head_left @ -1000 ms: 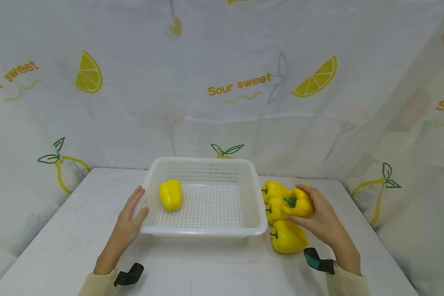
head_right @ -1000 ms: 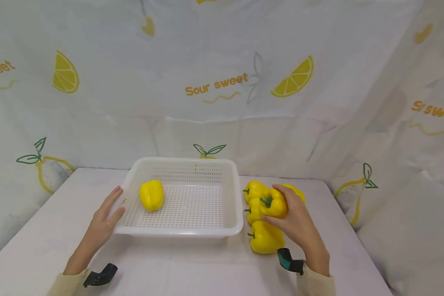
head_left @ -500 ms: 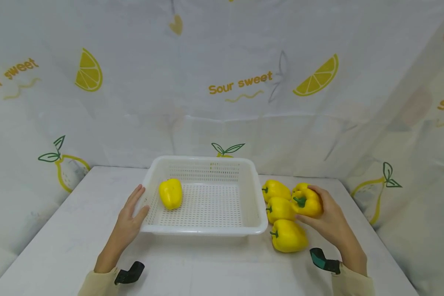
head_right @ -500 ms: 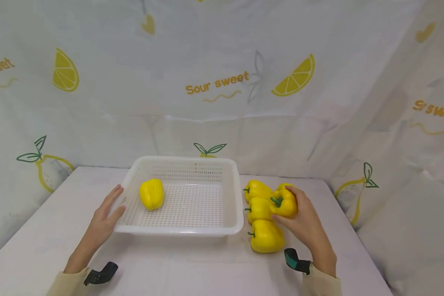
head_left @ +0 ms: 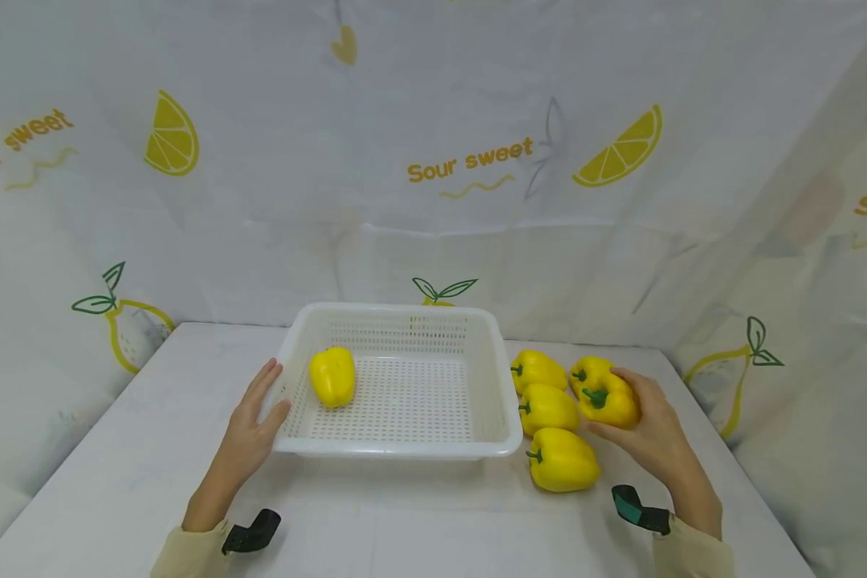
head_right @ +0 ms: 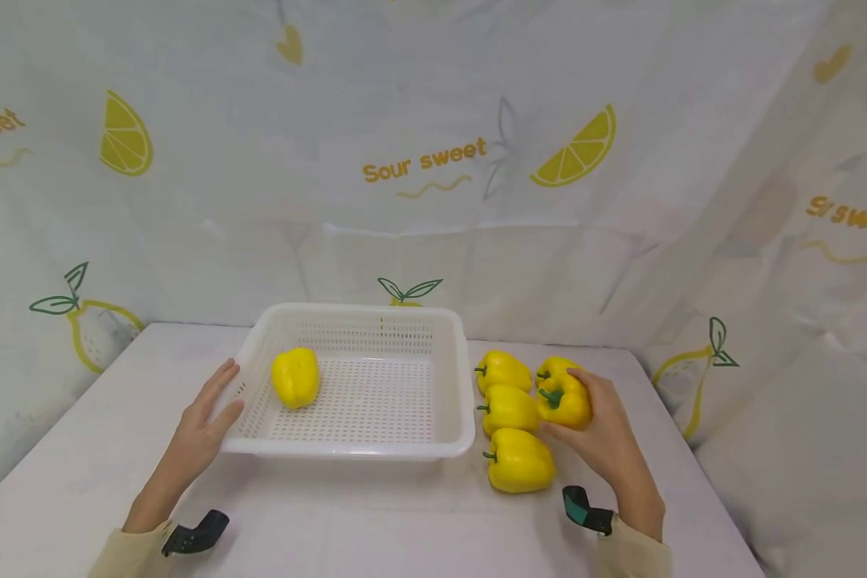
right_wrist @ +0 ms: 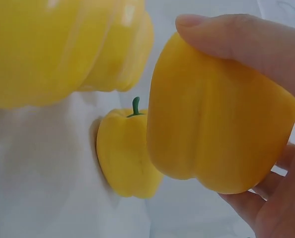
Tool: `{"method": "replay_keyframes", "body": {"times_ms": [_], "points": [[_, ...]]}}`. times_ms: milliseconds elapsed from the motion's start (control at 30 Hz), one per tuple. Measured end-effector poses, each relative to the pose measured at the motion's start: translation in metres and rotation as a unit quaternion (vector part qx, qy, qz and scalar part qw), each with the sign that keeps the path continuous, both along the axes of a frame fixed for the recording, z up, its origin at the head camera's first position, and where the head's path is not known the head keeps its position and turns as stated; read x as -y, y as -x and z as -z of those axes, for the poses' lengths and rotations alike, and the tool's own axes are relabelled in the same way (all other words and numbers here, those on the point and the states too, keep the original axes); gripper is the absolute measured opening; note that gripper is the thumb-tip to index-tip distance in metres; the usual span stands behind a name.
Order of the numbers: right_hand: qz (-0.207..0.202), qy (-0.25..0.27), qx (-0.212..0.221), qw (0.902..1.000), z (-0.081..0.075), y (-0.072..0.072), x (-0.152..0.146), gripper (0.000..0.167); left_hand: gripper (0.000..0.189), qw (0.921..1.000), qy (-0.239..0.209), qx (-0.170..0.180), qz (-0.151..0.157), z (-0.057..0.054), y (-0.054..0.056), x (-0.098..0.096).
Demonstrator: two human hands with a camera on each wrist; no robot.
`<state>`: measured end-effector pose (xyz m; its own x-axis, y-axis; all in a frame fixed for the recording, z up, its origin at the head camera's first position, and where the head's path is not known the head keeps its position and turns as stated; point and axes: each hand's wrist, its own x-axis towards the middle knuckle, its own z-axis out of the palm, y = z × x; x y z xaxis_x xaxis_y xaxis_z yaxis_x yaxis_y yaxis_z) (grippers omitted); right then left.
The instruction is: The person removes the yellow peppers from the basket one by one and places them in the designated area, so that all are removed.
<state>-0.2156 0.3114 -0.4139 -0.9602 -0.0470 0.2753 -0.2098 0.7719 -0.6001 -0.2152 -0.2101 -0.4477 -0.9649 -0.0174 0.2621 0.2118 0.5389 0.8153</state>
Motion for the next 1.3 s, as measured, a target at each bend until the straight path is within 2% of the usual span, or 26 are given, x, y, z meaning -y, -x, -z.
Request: {"method": "replay_keyframes", "body": {"times_ms": [333, 733, 1067, 1300], "points": [[0.005, 0.002, 0.009, 0.9999, 0.01, 0.002, -0.014, 0.085, 0.058, 1.0, 0.003, 0.003, -0.005, 0.0, 0.0, -0.001], [0.003, -0.008, 0.03, 0.9995, 0.022, 0.005, -0.024, 0.087, 0.058, 1.0, -0.005, 0.002, -0.003, 0.001, 0.0, -0.001], [0.003, -0.025, 0.071, 0.9972, 0.034, 0.008, -0.03, 0.089, 0.058, 1.0, -0.003, 0.002, -0.006, 0.001, 0.001, -0.001], [0.003, -0.028, 0.086, 0.9958, 0.04, 0.01, -0.032, 0.093, 0.058, 1.0, -0.009, -0.003, 0.003, 0.0, 0.001, 0.0]]}}
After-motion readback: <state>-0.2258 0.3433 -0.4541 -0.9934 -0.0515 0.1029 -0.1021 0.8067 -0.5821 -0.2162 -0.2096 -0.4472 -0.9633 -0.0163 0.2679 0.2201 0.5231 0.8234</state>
